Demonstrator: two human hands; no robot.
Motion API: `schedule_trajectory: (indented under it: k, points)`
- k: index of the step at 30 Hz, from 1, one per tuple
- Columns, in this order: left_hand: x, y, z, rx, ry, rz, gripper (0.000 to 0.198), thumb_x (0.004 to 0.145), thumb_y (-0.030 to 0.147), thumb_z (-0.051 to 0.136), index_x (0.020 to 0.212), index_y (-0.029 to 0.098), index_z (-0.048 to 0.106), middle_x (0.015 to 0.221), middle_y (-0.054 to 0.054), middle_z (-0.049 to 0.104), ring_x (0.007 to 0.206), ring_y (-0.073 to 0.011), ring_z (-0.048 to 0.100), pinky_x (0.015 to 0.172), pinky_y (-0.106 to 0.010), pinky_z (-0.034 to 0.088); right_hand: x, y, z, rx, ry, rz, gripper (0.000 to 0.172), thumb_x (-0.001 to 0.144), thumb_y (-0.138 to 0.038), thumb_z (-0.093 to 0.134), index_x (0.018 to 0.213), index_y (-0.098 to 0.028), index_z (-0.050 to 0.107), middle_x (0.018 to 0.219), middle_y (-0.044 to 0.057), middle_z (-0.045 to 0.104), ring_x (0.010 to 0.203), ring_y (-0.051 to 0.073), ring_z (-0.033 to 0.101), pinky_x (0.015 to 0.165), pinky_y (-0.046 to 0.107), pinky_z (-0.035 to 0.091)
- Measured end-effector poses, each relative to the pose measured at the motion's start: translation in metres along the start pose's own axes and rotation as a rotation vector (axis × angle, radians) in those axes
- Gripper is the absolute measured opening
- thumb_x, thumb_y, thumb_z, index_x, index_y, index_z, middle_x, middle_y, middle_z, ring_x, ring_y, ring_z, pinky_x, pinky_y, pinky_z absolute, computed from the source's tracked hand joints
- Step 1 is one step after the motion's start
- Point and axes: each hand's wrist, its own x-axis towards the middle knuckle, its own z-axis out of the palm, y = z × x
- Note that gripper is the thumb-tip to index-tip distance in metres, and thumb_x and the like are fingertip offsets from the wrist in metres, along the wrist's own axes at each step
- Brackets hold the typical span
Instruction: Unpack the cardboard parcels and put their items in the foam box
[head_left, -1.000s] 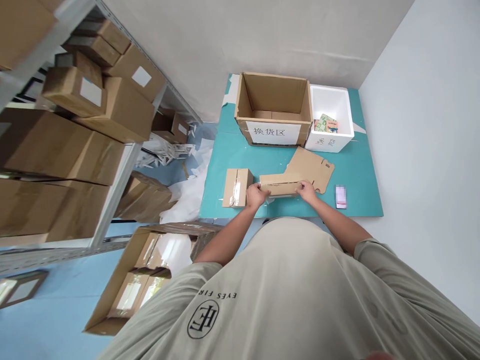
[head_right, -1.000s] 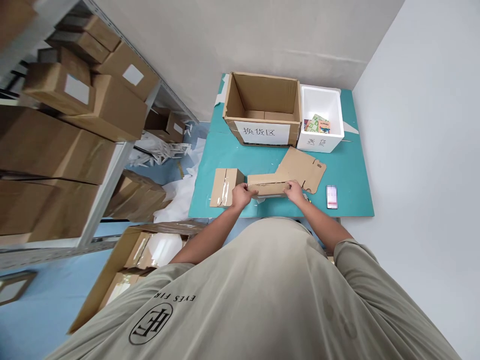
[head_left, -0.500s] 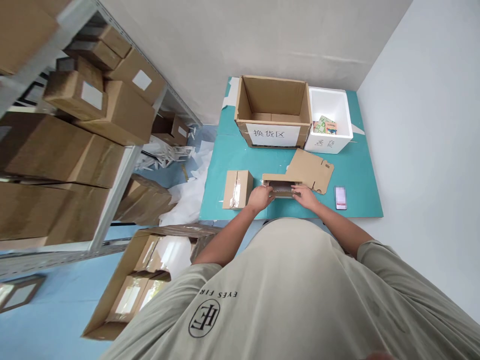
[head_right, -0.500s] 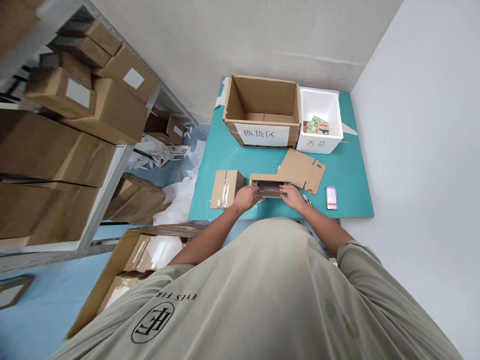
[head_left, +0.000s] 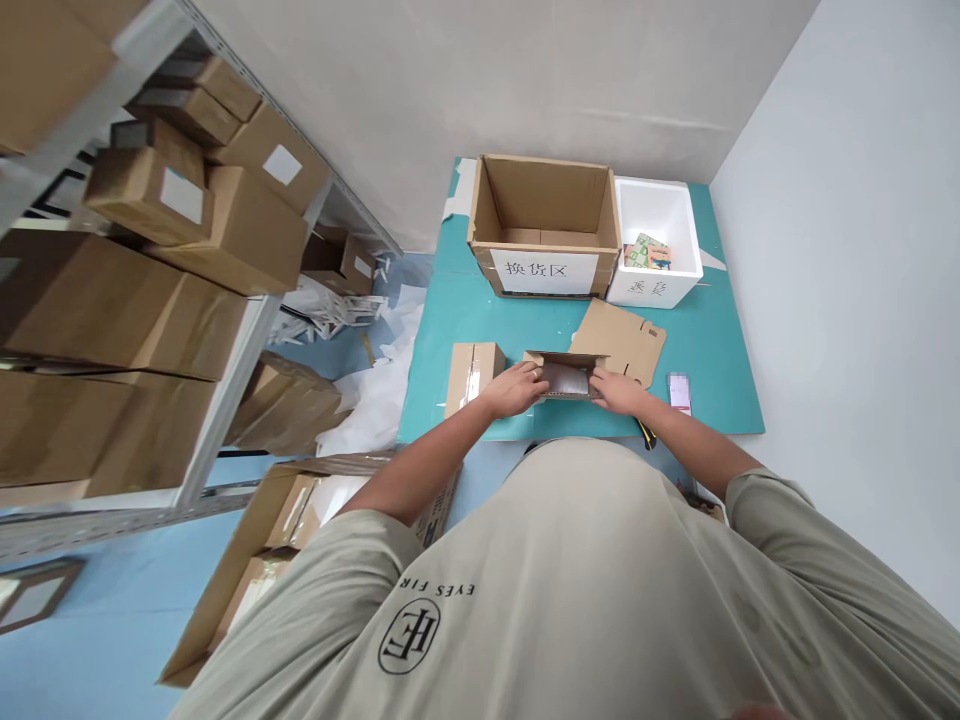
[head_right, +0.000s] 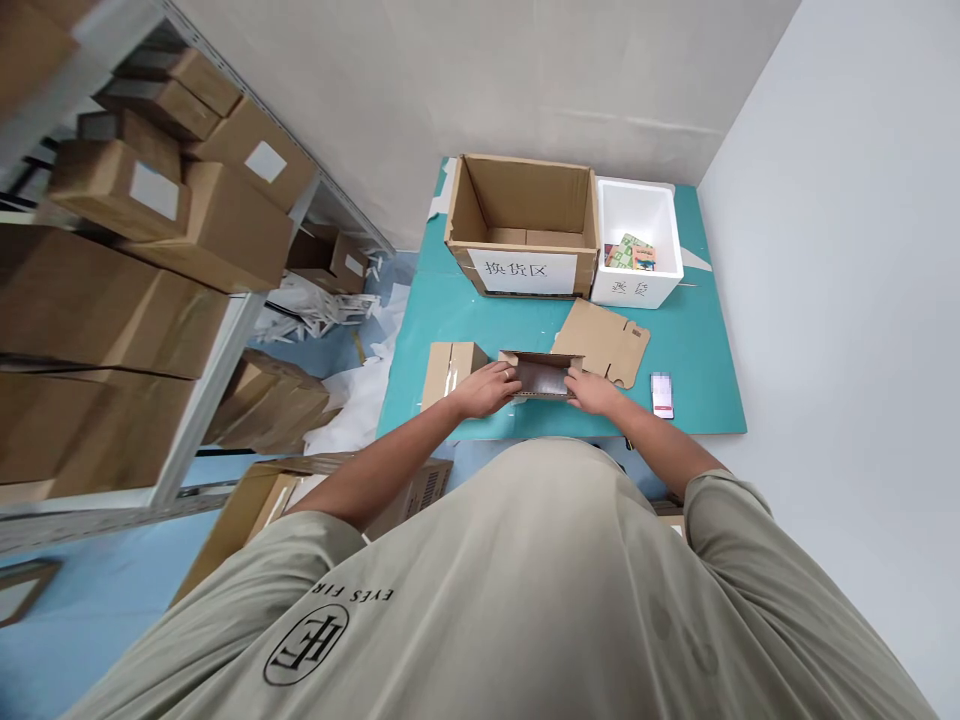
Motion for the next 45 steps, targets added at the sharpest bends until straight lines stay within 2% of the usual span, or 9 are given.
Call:
schedule_trajectory:
  k: [3, 8, 13, 19, 23, 33, 36, 39, 45]
  points:
    - [-0.012, -0.007, 0.005, -0.092, 0.011, -0.065, 0.016, 0.105, 0.035, 0.07, 0.102, 0.024, 0.081, 0.111, -0.018, 0.074, 0.123, -0.0352, 0.064, 0.107, -0.047, 0.055, -0.009, 0.01, 0.017, 0.141, 0.092, 0.084, 0.014, 0.107, -0.031, 0.083, 0.11, -0.02, 0.076, 0.129, 0.014, 0.07, 0.104, 0.028, 0.073, 0.09, 0.037, 0.057]
    - [-0.027, -0.01, 0.01, -0.245, 0.085, -0.271, 0.019, 0.096, 0.041, 0.082, 0.084, 0.026, 0.082, 0.097, -0.016, 0.074, 0.12, -0.0376, 0.066, 0.115, -0.052, 0.056, -0.018, 0.02, 0.039, 0.313, 0.221, 0.186, 0.019, 0.105, -0.027, 0.082, 0.09, -0.022, 0.071, 0.112, 0.01, 0.069, 0.093, 0.025, 0.068, 0.083, 0.036, 0.054]
    - [-0.023, 0.011, 0.012, -0.238, 0.134, -0.319, 0.011, 0.093, 0.027, 0.081, 0.083, 0.027, 0.086, 0.097, -0.016, 0.078, 0.125, -0.0393, 0.066, 0.128, -0.06, 0.045, -0.022, 0.018, 0.046, 0.378, 0.346, 0.164, 0.01, 0.1, -0.022, 0.084, 0.107, -0.023, 0.076, 0.118, 0.011, 0.073, 0.105, 0.027, 0.071, 0.094, 0.037, 0.059]
    - [-0.011, 0.028, 0.012, -0.171, -0.002, -0.371, 0.027, 0.096, 0.01, 0.064, 0.085, 0.022, 0.085, 0.098, -0.02, 0.08, 0.111, -0.0359, 0.072, 0.106, -0.053, 0.052, -0.017, 0.005, 0.043, 0.459, 0.355, 0.101, 0.03, 0.098, -0.016, 0.079, 0.127, -0.022, 0.082, 0.13, 0.014, 0.075, 0.123, 0.031, 0.074, 0.11, 0.045, 0.063]
    - [-0.012, 0.029, -0.003, -0.149, 0.01, -0.375, 0.026, 0.103, 0.017, 0.063, 0.092, 0.022, 0.087, 0.104, -0.02, 0.082, 0.112, -0.0365, 0.074, 0.099, -0.051, 0.055, -0.02, -0.003, 0.036, 0.553, 0.411, 0.027, 0.03, 0.099, -0.019, 0.076, 0.127, -0.025, 0.084, 0.134, 0.012, 0.076, 0.127, 0.03, 0.075, 0.118, 0.05, 0.062]
    - [-0.02, 0.056, -0.062, -0.182, 0.202, -0.313, 0.029, 0.105, 0.021, 0.063, 0.093, 0.023, 0.089, 0.119, -0.018, 0.082, 0.131, -0.0376, 0.073, 0.117, -0.058, 0.06, -0.05, -0.008, 0.0, 0.591, 0.654, 0.066, 0.024, 0.105, -0.034, 0.074, 0.126, -0.03, 0.084, 0.131, 0.013, 0.075, 0.128, 0.034, 0.073, 0.119, 0.056, 0.062]
    - [-0.021, 0.055, -0.077, -0.154, 0.281, -0.281, 0.032, 0.108, 0.022, 0.059, 0.095, 0.023, 0.088, 0.125, -0.017, 0.081, 0.134, -0.0369, 0.072, 0.12, -0.059, 0.059, -0.054, -0.008, -0.014, 0.595, 0.746, 0.092, 0.034, 0.104, -0.038, 0.076, 0.138, -0.031, 0.079, 0.142, 0.015, 0.073, 0.139, 0.037, 0.069, 0.128, 0.06, 0.057]
    - [-0.018, 0.049, -0.087, -0.171, 0.308, -0.263, 0.032, 0.109, 0.023, 0.059, 0.094, 0.023, 0.087, 0.129, -0.016, 0.08, 0.135, -0.0353, 0.072, 0.12, -0.055, 0.06, -0.055, -0.008, -0.024, 0.617, 0.871, 0.11, 0.057, 0.102, -0.045, 0.08, 0.157, -0.031, 0.067, 0.16, 0.016, 0.065, 0.158, 0.04, 0.058, 0.138, 0.066, 0.046]
    - [-0.01, 0.039, -0.093, -0.376, 0.36, -0.313, 0.016, 0.104, 0.03, 0.072, 0.102, 0.024, 0.087, 0.138, -0.012, 0.08, 0.135, -0.0327, 0.074, 0.119, -0.048, 0.062, -0.048, -0.005, -0.022, 0.809, 1.023, 0.209, 0.114, 0.093, -0.06, 0.091, 0.184, -0.036, 0.026, 0.194, 0.017, 0.025, 0.177, 0.043, 0.034, 0.14, 0.072, 0.04]
